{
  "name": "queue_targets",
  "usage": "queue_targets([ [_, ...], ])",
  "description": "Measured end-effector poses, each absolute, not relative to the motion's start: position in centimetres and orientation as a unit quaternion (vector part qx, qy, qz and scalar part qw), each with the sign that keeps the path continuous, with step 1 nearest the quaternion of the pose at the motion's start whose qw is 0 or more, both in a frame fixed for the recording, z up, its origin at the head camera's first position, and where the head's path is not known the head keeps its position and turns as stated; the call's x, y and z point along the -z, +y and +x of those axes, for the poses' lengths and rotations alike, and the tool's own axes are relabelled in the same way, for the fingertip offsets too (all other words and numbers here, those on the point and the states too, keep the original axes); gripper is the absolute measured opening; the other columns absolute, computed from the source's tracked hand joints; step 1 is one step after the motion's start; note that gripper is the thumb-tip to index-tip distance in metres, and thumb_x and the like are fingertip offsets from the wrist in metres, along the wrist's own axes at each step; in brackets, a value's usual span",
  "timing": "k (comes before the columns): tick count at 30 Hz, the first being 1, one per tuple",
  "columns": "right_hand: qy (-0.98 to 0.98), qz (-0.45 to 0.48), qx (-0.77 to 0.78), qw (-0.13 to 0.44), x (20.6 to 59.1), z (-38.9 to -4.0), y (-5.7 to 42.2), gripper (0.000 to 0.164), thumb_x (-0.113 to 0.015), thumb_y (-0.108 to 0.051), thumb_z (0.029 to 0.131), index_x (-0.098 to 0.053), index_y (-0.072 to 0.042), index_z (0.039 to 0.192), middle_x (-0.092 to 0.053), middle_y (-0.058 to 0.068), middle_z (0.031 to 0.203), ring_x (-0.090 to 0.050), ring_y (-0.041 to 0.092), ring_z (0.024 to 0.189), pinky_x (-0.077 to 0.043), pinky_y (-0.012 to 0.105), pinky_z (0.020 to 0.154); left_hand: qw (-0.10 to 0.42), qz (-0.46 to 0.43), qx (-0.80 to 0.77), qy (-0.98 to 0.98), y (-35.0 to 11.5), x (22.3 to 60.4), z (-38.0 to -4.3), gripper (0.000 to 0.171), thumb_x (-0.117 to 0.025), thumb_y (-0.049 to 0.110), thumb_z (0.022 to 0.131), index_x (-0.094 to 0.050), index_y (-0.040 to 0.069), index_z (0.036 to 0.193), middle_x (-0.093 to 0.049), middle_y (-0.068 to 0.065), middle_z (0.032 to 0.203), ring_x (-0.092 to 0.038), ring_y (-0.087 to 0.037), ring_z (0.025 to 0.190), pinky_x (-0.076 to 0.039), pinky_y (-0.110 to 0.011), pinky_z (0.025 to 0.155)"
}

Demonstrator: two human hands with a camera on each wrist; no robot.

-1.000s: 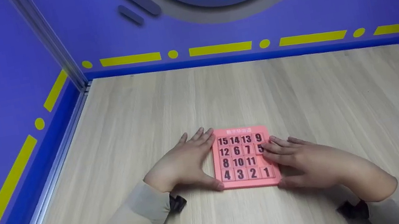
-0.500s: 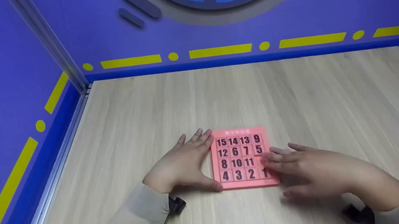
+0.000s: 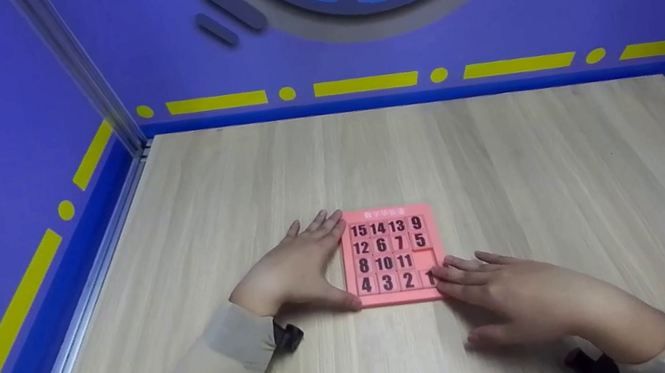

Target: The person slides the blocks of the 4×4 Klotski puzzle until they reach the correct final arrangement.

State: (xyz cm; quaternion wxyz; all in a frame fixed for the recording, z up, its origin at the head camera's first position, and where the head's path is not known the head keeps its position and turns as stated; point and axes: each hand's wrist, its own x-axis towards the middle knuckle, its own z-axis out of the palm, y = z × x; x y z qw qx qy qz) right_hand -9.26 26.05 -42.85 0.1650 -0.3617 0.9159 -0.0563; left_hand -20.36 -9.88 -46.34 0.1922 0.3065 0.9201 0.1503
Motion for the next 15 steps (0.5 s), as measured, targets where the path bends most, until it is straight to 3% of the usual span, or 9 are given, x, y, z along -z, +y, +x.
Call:
queue_targets([
  [6, 0.919, -0.342, 0.067, 0.182, 43.2, -9.6, 25.9, 0.085, -0.064, -0.066, 0.109, -0.046, -0.015, 0.174, -0.036, 0.001, 0.186, -0.037, 0.033, 0.173, -0.034, 0.068, 0.138, 0.192, 0.308, -0.152, 0.919, -10.1, 46.4, -20.4, 0.151, -0.088, 0.085, 0.074, -0.011, 0.012, 0.182, -0.002, -0.001, 0.192, 0.0, -0.025, 0.179, 0.0, -0.057, 0.146],
  [15, 0.923, -0.343, 0.074, 0.158, 44.0, -10.5, 26.3, 0.084, -0.065, -0.062, 0.11, -0.043, -0.015, 0.176, -0.035, 0.005, 0.187, -0.036, 0.036, 0.172, -0.036, 0.07, 0.137, 0.189, 0.312, -0.157, 0.918, -9.9, 46.5, -20.4, 0.15, -0.089, 0.081, 0.074, -0.014, 0.01, 0.182, -0.003, -0.003, 0.192, -0.002, -0.026, 0.18, -0.002, -0.059, 0.147],
])
